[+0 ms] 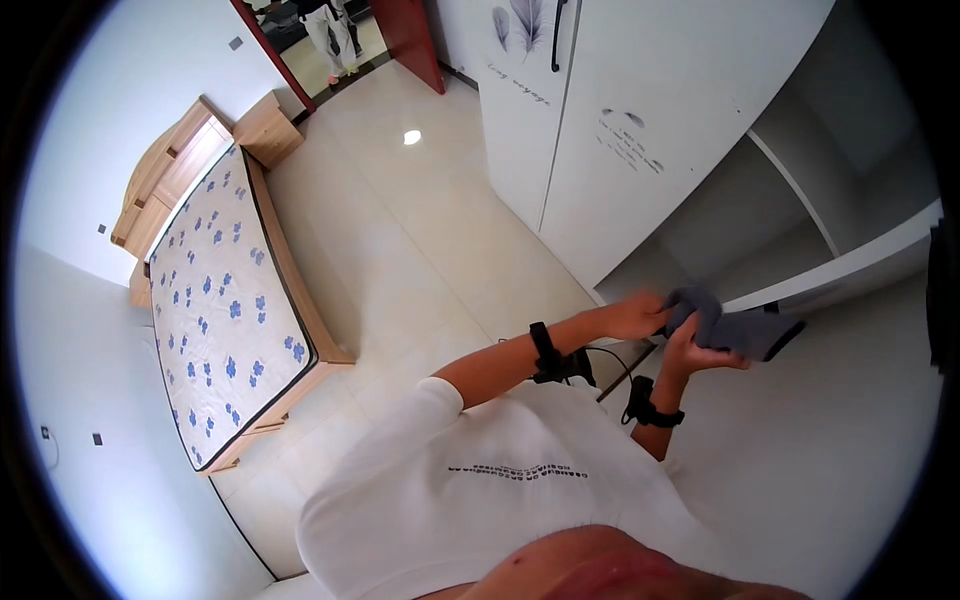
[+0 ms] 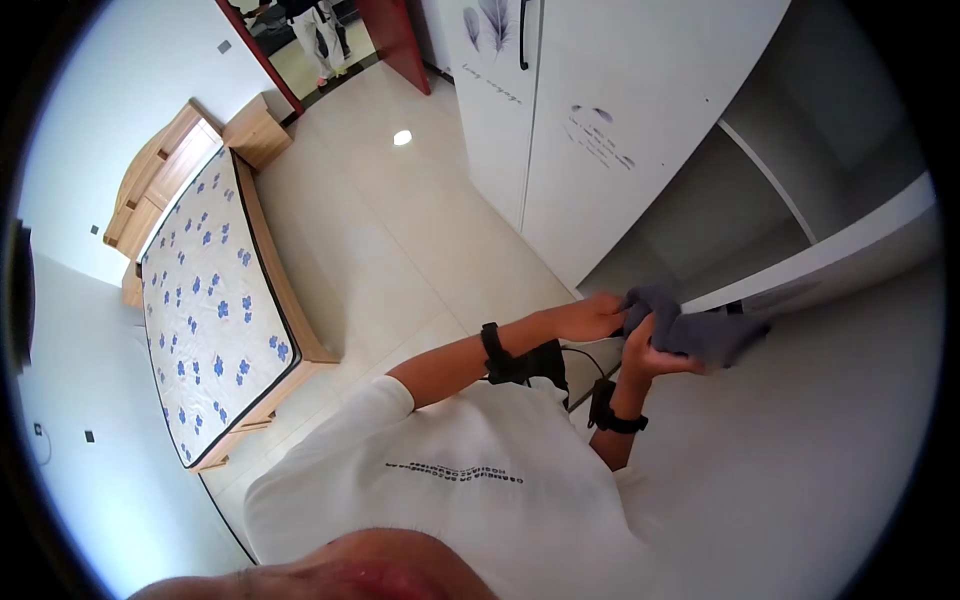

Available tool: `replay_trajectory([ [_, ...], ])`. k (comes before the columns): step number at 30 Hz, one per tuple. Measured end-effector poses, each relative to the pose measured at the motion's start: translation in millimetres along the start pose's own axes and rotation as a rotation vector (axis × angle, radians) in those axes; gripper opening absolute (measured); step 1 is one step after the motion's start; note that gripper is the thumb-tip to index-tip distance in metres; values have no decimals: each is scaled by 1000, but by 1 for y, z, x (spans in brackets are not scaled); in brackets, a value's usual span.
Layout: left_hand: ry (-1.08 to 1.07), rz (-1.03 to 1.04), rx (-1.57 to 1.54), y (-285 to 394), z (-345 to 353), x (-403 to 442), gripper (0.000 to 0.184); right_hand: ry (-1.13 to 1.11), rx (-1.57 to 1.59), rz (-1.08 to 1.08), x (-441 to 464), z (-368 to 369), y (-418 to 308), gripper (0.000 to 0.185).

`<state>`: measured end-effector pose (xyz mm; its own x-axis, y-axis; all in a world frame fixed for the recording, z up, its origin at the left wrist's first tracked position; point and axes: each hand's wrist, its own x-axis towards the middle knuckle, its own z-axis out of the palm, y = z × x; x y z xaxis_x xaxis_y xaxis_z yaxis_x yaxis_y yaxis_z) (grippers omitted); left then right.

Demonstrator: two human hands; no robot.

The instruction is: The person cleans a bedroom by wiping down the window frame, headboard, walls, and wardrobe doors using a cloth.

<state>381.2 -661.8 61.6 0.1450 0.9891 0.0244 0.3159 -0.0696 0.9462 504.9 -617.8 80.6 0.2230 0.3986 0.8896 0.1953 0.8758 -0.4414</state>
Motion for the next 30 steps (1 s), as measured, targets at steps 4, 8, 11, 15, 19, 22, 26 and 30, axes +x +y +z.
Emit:
replay_trajectory([
  [4, -28, -25, -40, 28, -21, 3, 38, -77, -26, 20, 31, -5, -7, 58],
  [8, 46, 193, -191, 117, -41, -7, 36, 27, -61, 115, 77, -20, -14, 56],
  [11, 20, 265, -213, 124, -41, 2, 35, 90, -51, 285, 87, -17, -16, 58],
  [15, 70, 318, -179, 80, -22, 11, 37, 22, -217, 104, 31, -30, 26, 59],
  [19, 47, 164, -186, 24, -4, 1, 40, -146, -199, 343, -23, -42, 32, 64],
  [22, -19, 27, -240, 13, -1, -6, 42, -190, -194, 392, -30, -47, 32, 63],
  [26, -48, 36, -211, 8, 1, 5, 44, -207, -200, 211, 1, -56, 33, 62],
  [30, -5, 128, -215, 92, -22, -4, 44, -143, -331, 68, 62, -61, 1, 55],
])
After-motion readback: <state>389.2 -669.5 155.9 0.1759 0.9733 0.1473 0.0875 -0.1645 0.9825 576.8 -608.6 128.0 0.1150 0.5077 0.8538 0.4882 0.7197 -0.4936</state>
